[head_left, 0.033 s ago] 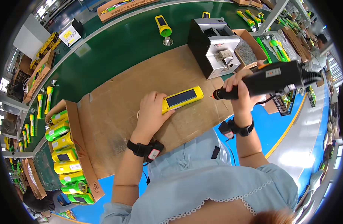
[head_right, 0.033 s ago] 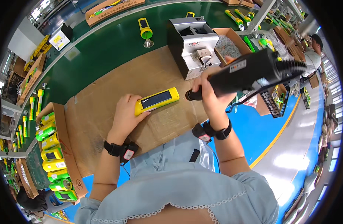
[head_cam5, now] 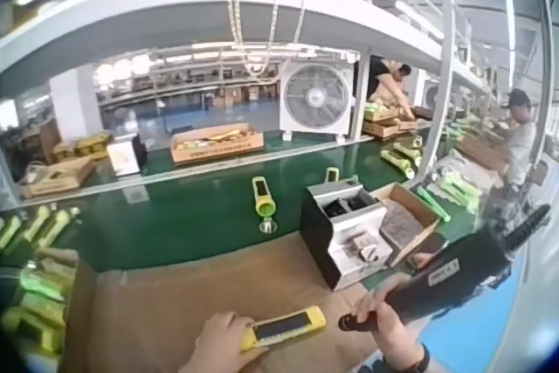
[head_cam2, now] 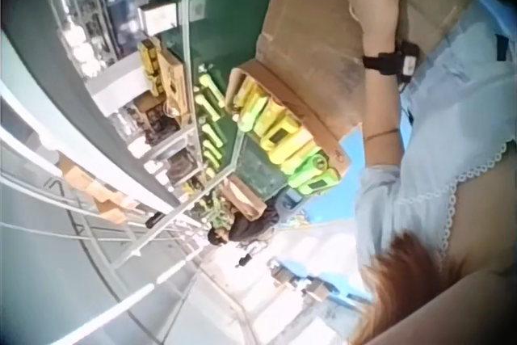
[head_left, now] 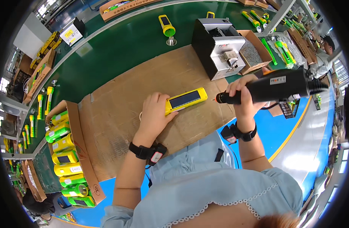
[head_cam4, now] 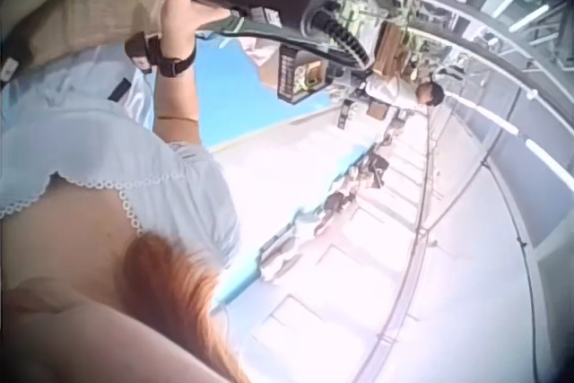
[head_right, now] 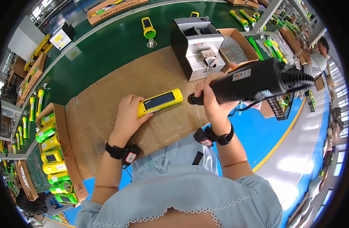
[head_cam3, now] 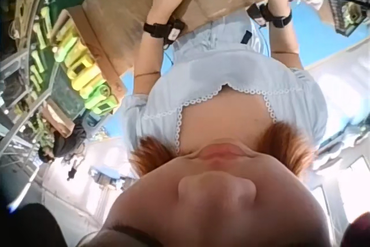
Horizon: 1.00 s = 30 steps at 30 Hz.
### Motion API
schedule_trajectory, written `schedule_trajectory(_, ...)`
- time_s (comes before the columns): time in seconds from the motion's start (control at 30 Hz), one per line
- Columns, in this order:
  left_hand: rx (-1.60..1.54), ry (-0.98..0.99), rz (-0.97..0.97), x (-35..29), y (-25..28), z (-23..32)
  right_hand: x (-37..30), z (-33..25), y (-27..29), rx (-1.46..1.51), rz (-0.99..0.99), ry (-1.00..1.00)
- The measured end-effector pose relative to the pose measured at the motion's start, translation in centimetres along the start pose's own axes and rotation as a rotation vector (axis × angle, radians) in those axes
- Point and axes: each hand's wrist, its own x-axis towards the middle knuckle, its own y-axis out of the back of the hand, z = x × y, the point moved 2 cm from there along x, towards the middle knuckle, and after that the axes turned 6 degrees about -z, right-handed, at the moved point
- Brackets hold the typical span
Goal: Assembling components of solar-powered flashlights using an electric screwdriver.
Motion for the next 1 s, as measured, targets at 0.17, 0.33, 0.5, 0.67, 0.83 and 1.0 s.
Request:
schedule_trajectory(0.17, 0.007, -0.018, -0.004, -0.2, 0.0, -0.3, -0.8, 0.1, -2.3, -0.065, 0.095, 0.085)
schedule_trajectory(0.33, 0.008, -0.015, 0.004, -0.2, 0.2, 0.0, -0.6, 1.8, -0.9, -0.143, 0.036, 0.038)
schedule_trajectory(0.5, 0.006, -0.009, -0.003, 0.0, 0.0, 0.0, -0.6, 2.7, -1.4, -0.089, 0.062, 0.014)
schedule_trajectory(0.67, -0.007, 0.001, -0.005, 0.0, -0.1, -0.2, -0.8, 3.2, -1.3, -0.125, -0.017, -0.026)
schedule_trajectory(0.83, 0.008, 0.016, -0.03, 0.0, 0.1, 0.0, -1.0, 2.9, -2.0, -0.09, 0.01, -0.052)
schedule_trajectory(1.0, -0.008, 0.027, -0.036, -0.2, -0.1, 0.1, -1.4, 4.0, -2.0, -0.314, -0.103, -0.082)
